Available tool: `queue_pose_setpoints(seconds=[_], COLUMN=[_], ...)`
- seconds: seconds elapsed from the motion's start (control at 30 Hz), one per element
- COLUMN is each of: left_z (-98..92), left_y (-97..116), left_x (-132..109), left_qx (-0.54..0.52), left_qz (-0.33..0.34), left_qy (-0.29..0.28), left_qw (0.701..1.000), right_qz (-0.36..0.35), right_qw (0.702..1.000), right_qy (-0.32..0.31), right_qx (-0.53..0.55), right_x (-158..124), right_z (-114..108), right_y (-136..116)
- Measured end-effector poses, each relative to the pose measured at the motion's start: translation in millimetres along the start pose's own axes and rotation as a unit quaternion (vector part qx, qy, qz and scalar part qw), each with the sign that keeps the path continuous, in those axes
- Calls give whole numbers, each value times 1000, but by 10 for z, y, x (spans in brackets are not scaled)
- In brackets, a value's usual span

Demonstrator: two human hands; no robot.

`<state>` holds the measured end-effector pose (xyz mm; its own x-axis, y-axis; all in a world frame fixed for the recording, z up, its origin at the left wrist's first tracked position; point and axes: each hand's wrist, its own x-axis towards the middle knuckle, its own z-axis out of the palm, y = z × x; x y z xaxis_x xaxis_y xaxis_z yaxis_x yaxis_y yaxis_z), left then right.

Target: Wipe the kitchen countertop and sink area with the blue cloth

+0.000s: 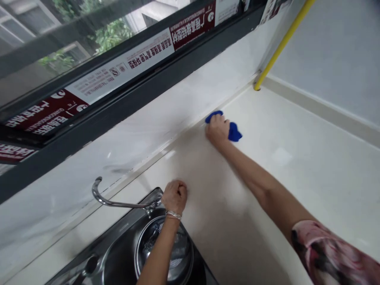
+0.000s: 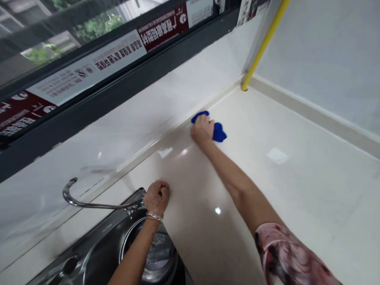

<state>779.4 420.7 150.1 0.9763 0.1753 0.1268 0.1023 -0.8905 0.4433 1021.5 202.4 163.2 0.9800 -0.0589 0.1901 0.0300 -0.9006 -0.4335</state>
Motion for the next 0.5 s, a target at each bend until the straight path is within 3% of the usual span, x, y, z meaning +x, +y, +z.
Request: queue_pose_setpoints(seconds=[0.1,0.27,0.4,0.5], left_z=[-5,-56,-100,-91], left_y=[26,41,34,61], left_x=[17,48,89,157], left_qx=[7,17,32,45], left_qz=[-7,-28,-39,-48], left_qy=[-1,-18,-18,-3], left_qw=[1000,999,999,998], right_qz=[-40,-207,-304,-326], right_qw=[999,975,947,942], right_qy=[-24,-82,-99,-82], right_qx=[-24,-7,17,17], right_x=[-370,-946,-1430,-1831], right_z=[36,-25,-111,-214], right_y=[-423,-827,-882,-669])
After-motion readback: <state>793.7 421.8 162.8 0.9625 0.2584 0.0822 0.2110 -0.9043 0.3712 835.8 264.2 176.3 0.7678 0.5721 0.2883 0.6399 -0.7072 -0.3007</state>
